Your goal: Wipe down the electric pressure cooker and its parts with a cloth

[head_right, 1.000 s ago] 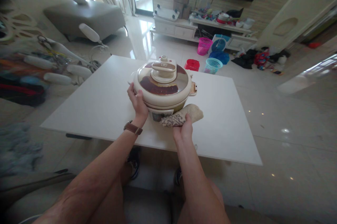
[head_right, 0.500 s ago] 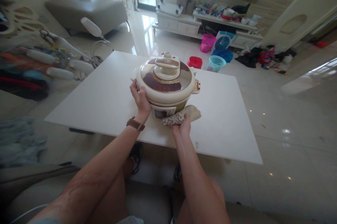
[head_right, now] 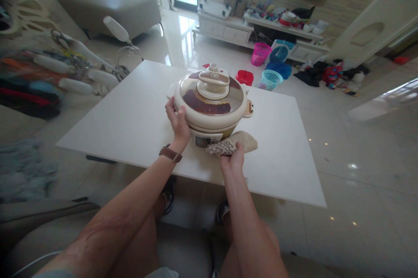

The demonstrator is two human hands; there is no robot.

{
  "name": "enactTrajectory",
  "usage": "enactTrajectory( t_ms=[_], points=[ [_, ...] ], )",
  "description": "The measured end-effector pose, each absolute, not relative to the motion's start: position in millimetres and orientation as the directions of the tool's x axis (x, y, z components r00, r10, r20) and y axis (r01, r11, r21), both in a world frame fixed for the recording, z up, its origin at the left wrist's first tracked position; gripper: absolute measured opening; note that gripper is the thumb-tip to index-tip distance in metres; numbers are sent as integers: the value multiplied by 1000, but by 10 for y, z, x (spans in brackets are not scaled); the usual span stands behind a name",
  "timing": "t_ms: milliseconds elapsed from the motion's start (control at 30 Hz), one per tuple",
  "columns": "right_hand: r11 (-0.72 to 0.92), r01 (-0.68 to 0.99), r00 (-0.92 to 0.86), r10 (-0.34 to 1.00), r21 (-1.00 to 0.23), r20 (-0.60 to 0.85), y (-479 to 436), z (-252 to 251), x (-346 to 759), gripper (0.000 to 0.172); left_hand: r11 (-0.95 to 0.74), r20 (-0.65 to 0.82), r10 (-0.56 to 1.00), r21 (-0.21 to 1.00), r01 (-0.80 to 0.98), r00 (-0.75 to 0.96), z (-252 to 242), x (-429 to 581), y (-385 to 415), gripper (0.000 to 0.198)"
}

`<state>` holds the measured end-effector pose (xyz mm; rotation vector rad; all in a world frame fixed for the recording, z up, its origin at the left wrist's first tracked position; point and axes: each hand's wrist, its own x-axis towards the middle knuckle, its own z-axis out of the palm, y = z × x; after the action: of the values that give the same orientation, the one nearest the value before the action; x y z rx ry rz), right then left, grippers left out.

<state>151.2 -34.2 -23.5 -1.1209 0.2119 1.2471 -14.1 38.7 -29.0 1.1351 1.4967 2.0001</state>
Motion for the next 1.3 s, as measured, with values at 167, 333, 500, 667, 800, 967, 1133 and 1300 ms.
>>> enactTrajectory(
  t_ms=[167,333,500,667,800,967,1133,1300],
  points=[
    [-118,-822,362,646,-557,-672,-356,-223,1531,19,-372,385,706,916,152,-595,-278,-132,379,49],
    [-84,-804,384,683,-589,-621,-348,-306,1596,18,-353,362,720,926,136,-592,-266,-131,373,49],
    [-62,-798,410,673,-599,-616,-336,-375,1576,16,-350,353,721,928,126,-597,-261,-110,379,50],
    [-73,-834,369,664,-547,-651,-363,-287,1538,17,-357,359,715,925,128,-599,-267,-100,388,51],
    [-65,-828,387,653,-557,-651,-340,-278,1549,16,-350,362,705,925,145,-609,-270,-100,390,51],
    [-37,-772,452,671,-634,-588,-401,-264,1435,17,-350,362,708,926,144,-606,-270,-102,395,51],
    [72,-728,530,690,-682,-492,-542,-109,1117,30,-354,366,708,924,144,-604,-268,-102,394,50],
    [18,-780,495,630,-626,-599,-434,-6,1252,19,-350,354,720,928,129,-597,-266,-110,382,50]
  ],
)
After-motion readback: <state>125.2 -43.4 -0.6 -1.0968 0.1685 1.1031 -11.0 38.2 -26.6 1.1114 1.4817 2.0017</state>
